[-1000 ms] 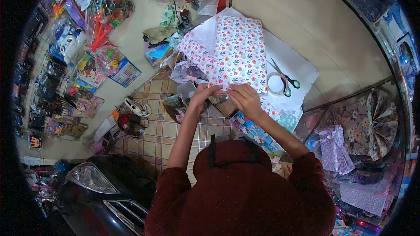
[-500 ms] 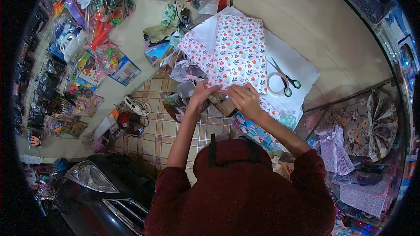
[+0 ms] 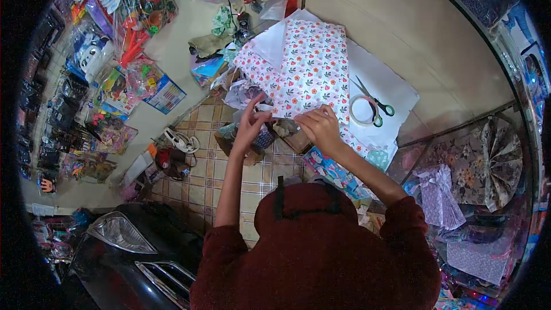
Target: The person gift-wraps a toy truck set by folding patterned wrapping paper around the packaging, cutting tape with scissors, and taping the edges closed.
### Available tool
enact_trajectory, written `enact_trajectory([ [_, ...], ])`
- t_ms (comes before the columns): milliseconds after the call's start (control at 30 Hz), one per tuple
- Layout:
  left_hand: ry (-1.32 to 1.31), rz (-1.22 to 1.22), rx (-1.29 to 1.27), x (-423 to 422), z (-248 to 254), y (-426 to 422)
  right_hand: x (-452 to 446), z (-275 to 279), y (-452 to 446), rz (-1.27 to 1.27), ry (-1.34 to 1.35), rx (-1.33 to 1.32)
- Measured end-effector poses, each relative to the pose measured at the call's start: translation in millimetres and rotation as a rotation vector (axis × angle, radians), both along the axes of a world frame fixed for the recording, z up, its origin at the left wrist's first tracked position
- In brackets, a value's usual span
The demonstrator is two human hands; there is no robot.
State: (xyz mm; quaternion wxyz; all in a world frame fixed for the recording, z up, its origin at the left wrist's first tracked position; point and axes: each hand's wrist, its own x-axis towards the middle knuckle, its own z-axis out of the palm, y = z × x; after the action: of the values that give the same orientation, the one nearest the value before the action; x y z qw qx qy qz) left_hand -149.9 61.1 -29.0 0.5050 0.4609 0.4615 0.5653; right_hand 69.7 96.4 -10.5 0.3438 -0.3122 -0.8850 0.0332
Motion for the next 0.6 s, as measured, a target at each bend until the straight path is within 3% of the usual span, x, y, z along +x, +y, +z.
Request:
enact_trajectory([
  [133, 0.249, -0.09, 0.209, -12.1, -4.0, -13.0, 0.9, 3.6, 2.4, 0.006, -0.032, -0.043],
  [233, 0.583, -0.009, 0.332, -9.1, 5.6, -14.4, -0.5, 8.1, 2.4, 0.004, -0.01, -0.091],
  [333, 0.739, 0.036, 0.415, -6.9, 9.2, -9.5, 0.0, 14.0, 3.7, 0.021, -0.019, -0.135],
  [600, 0.731, 0.044, 0.456, -11.4, 0.3, 0.6, 0.6, 10.3, 5.7, 0.03, 0.019, -0.179],
])
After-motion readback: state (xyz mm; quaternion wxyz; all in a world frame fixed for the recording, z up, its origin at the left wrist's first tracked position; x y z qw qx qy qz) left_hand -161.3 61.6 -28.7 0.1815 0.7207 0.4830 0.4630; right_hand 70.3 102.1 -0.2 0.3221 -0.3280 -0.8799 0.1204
